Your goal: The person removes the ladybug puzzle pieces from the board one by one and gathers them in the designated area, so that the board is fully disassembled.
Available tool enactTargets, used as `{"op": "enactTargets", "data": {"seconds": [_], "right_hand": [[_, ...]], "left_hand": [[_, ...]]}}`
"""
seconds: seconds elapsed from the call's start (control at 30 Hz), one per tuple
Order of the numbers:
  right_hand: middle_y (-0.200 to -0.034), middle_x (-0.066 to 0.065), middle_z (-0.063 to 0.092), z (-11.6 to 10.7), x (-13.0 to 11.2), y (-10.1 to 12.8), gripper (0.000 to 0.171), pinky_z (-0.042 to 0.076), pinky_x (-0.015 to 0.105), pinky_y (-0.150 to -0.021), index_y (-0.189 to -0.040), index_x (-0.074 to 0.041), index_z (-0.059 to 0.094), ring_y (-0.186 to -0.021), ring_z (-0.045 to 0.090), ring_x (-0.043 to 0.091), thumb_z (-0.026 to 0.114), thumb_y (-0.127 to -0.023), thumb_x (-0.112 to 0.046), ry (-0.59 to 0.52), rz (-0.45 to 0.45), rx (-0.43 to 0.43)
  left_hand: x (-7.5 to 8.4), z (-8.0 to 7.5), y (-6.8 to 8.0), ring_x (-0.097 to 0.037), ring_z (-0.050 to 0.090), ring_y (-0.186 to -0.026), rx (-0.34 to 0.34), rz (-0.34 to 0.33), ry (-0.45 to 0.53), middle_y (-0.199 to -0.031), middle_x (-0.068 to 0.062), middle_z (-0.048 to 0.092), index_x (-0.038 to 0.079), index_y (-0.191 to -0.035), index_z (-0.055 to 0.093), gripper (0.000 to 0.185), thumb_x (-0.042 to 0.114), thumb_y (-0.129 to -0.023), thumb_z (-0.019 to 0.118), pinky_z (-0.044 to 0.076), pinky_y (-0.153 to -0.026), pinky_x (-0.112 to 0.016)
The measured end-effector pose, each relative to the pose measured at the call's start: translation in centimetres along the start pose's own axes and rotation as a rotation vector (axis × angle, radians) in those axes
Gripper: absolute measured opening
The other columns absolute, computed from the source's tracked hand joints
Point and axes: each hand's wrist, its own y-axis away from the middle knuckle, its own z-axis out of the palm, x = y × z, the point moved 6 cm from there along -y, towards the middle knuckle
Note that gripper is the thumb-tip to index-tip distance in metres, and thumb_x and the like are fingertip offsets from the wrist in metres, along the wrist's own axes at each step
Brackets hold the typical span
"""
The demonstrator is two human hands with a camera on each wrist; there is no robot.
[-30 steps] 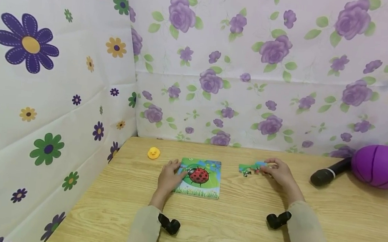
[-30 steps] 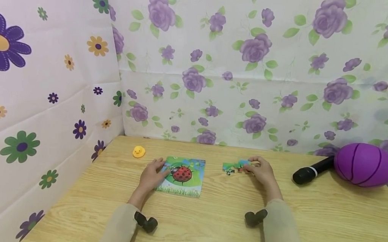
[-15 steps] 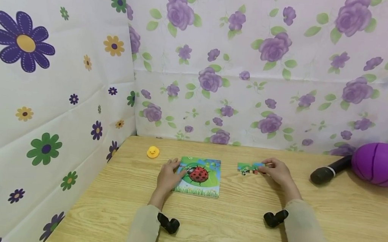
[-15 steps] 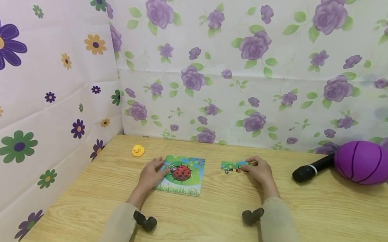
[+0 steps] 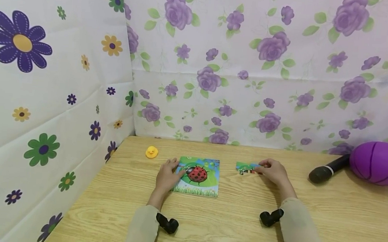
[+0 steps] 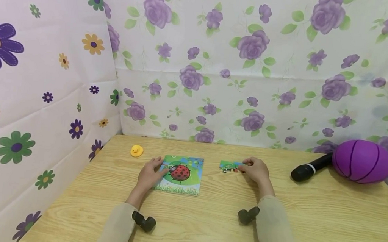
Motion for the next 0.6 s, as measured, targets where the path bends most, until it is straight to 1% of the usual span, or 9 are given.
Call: {"op": "enactTargets", "data": {"seconds": [0.13, 0.33, 0.43, 0.6], "right_hand": [[-0.110, 0.019, 0.063, -0.08, 0.27, -0.13, 0.042, 0.050, 0.034, -0.081, -0.119, 0.002, 0.060, -0.099, 0.060, 0.029, 0.064, -0.094, -0.031, -0.005, 0.001, -0.011], [-0.109, 0.018, 0.064, -0.33, 0.43, -0.16, 0.040, 0.050, 0.029, -0.078, -0.119, 0.004, 0.060, -0.097, 0.061, 0.027, 0.063, -0.094, -0.028, -0.034, -0.003, -0.026], [-0.108, 0.017, 0.065, -0.37, 0.34, -0.27, 0.038, 0.050, 0.030, -0.080, -0.118, 0.003, 0.061, -0.096, 0.062, 0.027, 0.063, -0.094, -0.026, -0.039, 0.001, -0.028], [-0.107, 0.018, 0.065, -0.25, -0.08, -0.30, 0.037, 0.051, 0.034, -0.082, -0.117, 0.003, 0.062, -0.096, 0.063, 0.028, 0.064, -0.093, -0.026, -0.032, -0.006, -0.034]], "left_hand": [[-0.02, -0.02, 0.04, -0.039, 0.026, -0.148, 0.002, -0.008, 0.001, -0.152, -0.016, 0.044, -0.002, -0.136, 0.055, 0.054, 0.023, -0.090, 0.068, 0.019, -0.121, -0.060], [0.05, 0.05, 0.02, -0.039, 0.027, -0.148, -0.001, -0.005, -0.002, -0.152, -0.016, 0.044, -0.002, -0.136, 0.055, 0.054, 0.023, -0.091, 0.068, 0.017, -0.122, -0.059], [0.05, 0.04, 0.03, -0.039, 0.027, -0.148, 0.001, -0.002, -0.006, -0.152, -0.016, 0.044, -0.002, -0.136, 0.055, 0.054, 0.024, -0.091, 0.068, 0.018, -0.122, -0.059], [0.09, -0.04, 0.06, -0.039, 0.027, -0.148, 0.003, 0.006, -0.020, -0.152, -0.017, 0.044, -0.002, -0.136, 0.055, 0.054, 0.024, -0.091, 0.068, 0.016, -0.124, -0.056]]}}
